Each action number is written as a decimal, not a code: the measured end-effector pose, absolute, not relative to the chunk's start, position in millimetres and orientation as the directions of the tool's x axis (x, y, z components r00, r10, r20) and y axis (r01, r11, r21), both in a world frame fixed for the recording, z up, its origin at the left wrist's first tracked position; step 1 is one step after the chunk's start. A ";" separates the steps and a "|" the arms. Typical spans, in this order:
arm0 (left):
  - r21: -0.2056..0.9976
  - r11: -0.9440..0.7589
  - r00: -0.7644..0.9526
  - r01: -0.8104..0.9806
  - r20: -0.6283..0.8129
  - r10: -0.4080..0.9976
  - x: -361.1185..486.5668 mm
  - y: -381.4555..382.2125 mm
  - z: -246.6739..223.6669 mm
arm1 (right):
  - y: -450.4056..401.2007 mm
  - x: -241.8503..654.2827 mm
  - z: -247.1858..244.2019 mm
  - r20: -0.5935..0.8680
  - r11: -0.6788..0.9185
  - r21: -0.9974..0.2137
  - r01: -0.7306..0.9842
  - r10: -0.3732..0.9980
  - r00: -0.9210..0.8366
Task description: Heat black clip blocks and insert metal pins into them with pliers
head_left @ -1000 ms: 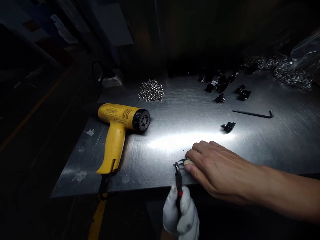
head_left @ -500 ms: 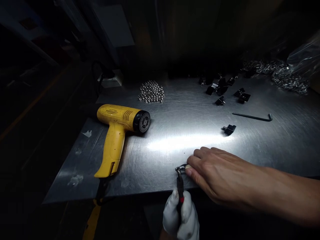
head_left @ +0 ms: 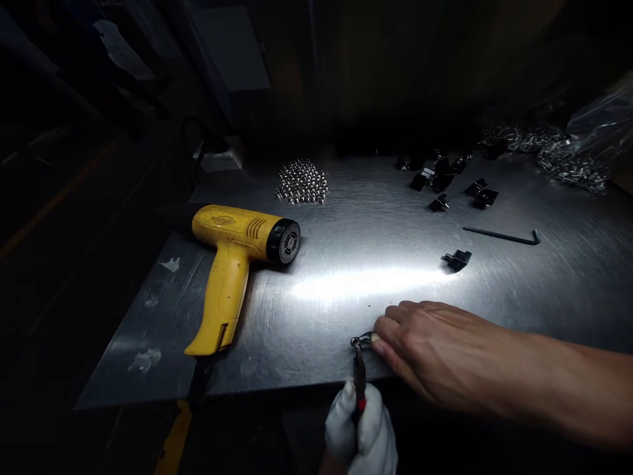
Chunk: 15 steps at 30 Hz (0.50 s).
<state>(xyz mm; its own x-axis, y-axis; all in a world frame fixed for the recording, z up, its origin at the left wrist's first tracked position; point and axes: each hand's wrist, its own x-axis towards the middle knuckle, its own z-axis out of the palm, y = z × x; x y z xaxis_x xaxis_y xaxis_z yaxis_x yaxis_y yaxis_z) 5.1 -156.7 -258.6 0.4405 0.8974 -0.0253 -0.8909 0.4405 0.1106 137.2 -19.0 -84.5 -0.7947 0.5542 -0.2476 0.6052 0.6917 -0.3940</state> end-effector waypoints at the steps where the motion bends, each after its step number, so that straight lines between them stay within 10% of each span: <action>1: 0.093 0.439 0.442 -0.894 0.010 0.897 5.1 -156.0 -258.5 | -18.0 137.4 -84.0 -0.257 0.696 -0.397 0.598 0.542 -0.800; 15: 0.067 0.465 0.469 -0.883 0.049 0.882 3.2 -158.9 -269.7 | -23.1 139.5 -88.7 -0.179 0.755 -0.330 0.566 0.539 -0.823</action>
